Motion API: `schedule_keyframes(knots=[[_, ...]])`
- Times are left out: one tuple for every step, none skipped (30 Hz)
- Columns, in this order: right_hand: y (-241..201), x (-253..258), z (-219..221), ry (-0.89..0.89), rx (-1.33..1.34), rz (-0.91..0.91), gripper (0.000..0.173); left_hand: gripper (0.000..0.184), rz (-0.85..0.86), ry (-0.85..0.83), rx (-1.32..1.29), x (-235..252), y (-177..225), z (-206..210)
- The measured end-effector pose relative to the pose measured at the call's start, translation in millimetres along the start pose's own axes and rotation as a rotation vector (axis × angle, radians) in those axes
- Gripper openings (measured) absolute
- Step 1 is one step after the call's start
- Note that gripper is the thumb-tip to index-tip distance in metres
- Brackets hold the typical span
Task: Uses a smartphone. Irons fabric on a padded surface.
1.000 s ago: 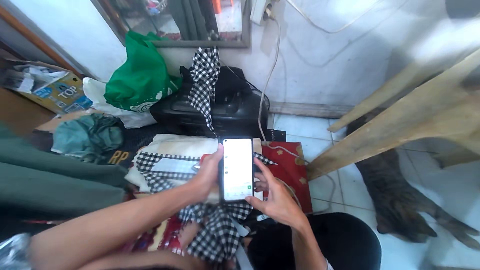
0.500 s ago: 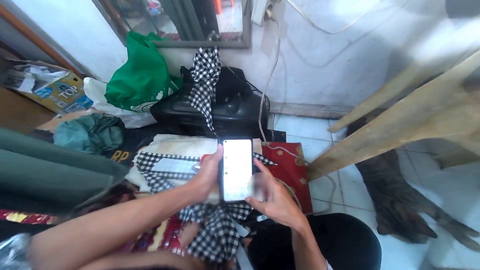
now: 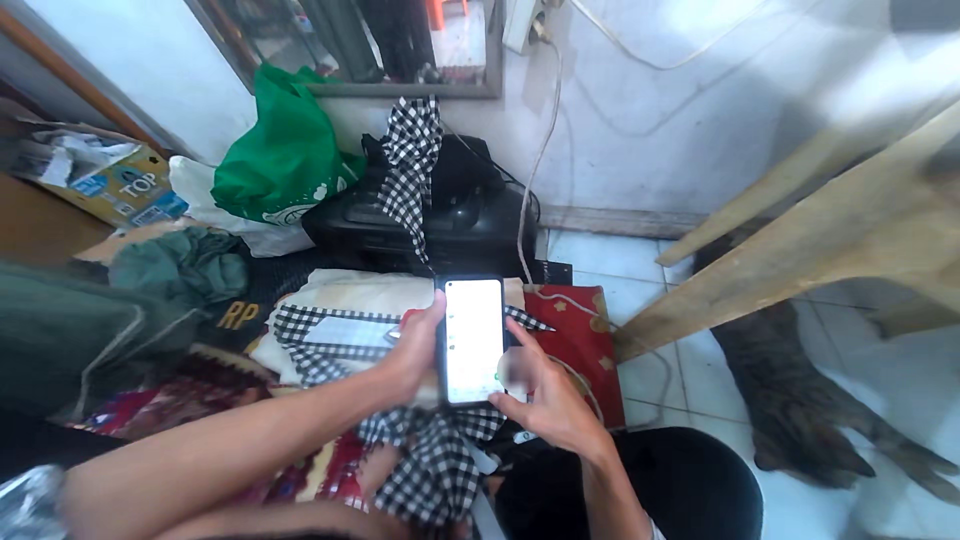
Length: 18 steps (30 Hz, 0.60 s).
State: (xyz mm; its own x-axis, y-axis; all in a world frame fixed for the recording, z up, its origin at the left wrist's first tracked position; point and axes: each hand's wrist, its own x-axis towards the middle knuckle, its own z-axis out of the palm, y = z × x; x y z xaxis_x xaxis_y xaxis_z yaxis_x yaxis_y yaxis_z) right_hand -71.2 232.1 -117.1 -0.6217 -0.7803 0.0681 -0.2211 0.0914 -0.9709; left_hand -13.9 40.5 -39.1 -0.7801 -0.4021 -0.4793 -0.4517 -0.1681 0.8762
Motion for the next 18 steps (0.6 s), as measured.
schedule_keyframes(knots=[[0, 0, 0, 0.001, 0.001, -0.003, 0.095, 0.064, 0.001, 0.000, 0.003, 0, 0, 0], [0, -1, 0, 0.003, 0.005, -0.003, 0.094, 0.064, 0.003, 0.000, 0.006, 0, 0, 0], [0, -1, 0, 0.005, 0.008, -0.003, 0.092, 0.064, 0.003, -0.001, 0.005, 0, -1, 0], [0, -1, 1, 0.014, 0.010, 0.000, 0.090, 0.064, 0.001, 0.003, 0.004, 0, -1, 0], [0, 0, 2, 0.026, 0.013, 0.002, 0.088, 0.064, -0.002, 0.009, 0.002, 0, -1, 1], [1, 0, 4, 0.043, 0.016, 0.001, 0.086, 0.063, -0.003, 0.007, 0.003, 0, 0, 1], [1, 1, 6, 0.061, 0.020, 0.000, 0.085, 0.063, -0.002, 0.007, 0.005, 0, -1, 1], [2, 2, 8, 0.082, 0.025, -0.003, 0.083, 0.062, 0.000, 0.005, 0.006, 0, 0, 1], [2, 2, 9, 0.103, 0.029, -0.011, 0.082, 0.062, 0.004, 0.001, 0.009, -1, 0, 1], [3, 3, 10, 0.120, 0.034, -0.020, 0.080, 0.061, 0.004, -0.002, 0.005, -1, 1, 2], [3, 3, 12, 0.138, 0.036, -0.025, 0.079, 0.061, 0.003, -0.003, -0.002, -1, 1, 2], [3, 3, 13, 0.156, 0.036, -0.022, 0.077, 0.061, 0.001, -0.002, -0.007, -2, 1, 2], [2, 4, 14, 0.170, 0.038, -0.017, 0.076, 0.061, -0.003, -0.005, -0.008, -1, 1, 2], [2, 4, 15, 0.183, 0.039, -0.010, 0.075, 0.061, -0.005, -0.013, -0.008, -1, 0, 2], [2, 4, 16, 0.196, 0.038, -0.003, 0.075, 0.061, -0.003, -0.018, -0.008, -1, 0, 2], [2, 5, 17, 0.210, 0.035, 0.006, 0.075, 0.061, -0.002, -0.019, -0.010, -1, 0, 2], [1, 5, 19, 0.227, 0.031, 0.016, 0.075, 0.061, -0.004, -0.024, -0.009, -2, 0, 2], [1, 5, 20, 0.248, 0.026, 0.025, 0.075, 0.061, -0.007, -0.025, -0.006, -2, 0, 2]])
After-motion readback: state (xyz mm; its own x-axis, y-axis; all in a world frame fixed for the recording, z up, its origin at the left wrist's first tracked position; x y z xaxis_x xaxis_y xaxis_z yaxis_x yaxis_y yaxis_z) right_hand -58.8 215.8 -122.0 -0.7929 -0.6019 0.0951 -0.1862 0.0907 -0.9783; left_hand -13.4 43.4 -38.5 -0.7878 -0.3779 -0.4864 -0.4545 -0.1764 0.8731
